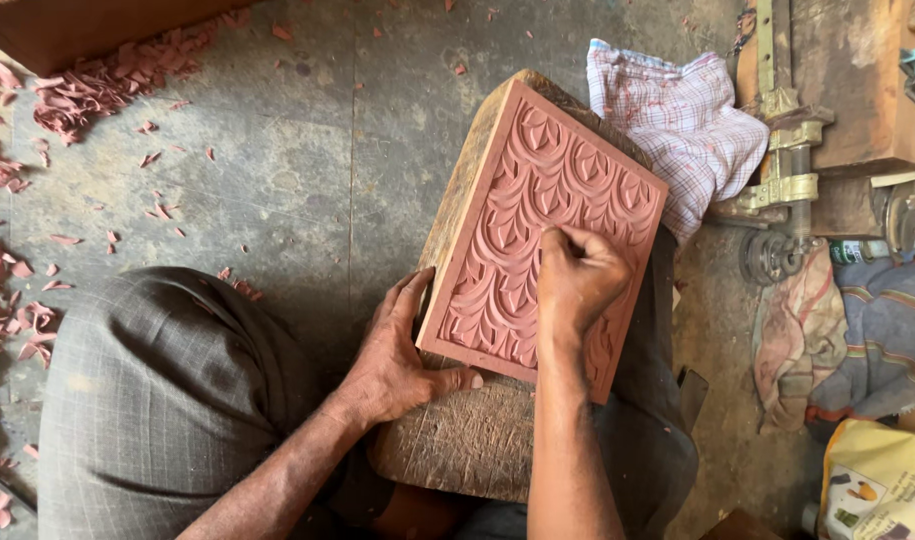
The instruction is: The person carves a decorative pattern into a wooden panel by hand using a small carving tool.
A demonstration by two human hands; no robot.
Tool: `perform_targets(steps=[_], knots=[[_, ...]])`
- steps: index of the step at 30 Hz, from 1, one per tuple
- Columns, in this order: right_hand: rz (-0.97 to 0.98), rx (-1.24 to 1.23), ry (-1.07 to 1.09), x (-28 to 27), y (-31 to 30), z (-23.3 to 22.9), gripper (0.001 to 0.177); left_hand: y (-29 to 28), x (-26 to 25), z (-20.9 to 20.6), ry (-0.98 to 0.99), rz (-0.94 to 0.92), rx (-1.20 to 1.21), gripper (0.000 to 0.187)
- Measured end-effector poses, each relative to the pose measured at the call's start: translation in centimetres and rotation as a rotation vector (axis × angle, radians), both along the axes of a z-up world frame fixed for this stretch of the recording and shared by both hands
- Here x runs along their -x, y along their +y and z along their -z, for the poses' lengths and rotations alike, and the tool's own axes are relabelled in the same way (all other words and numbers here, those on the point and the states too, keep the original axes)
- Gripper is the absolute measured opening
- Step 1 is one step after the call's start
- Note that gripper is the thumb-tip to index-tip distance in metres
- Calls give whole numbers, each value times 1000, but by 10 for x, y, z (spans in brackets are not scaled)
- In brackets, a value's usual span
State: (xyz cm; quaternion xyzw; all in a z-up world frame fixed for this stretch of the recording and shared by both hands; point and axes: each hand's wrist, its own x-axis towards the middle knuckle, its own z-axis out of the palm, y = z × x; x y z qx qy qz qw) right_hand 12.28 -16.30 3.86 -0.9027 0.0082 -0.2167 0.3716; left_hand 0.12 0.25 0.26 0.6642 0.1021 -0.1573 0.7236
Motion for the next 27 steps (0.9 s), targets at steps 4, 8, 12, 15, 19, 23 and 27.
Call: perform_targets(steps=[4, 8, 12, 15, 19, 23, 27], knots=[[31, -69, 44, -14, 6, -1, 7, 6, -9, -2, -3, -2, -35, 136], [16, -68, 54, -5, -5, 1, 7, 0, 1, 1, -75, -33, -58, 136], [11, 16, 47, -17, 4, -4, 8, 7, -8, -1, -48, -18, -56, 136], [37, -30, 94, -8, -2, -4, 8, 0, -1, 2, -10, -4, -28, 137], [84, -97, 162, -11, 6, -12, 9, 3, -5, 2, -89, -48, -38, 134], [-83, -69, 46, -10, 3, -7, 7, -1, 0, 7, -100, -56, -16, 135], [23, -13, 212, -10, -6, -15, 2, 1, -5, 2, 6, -19, 53, 138]])
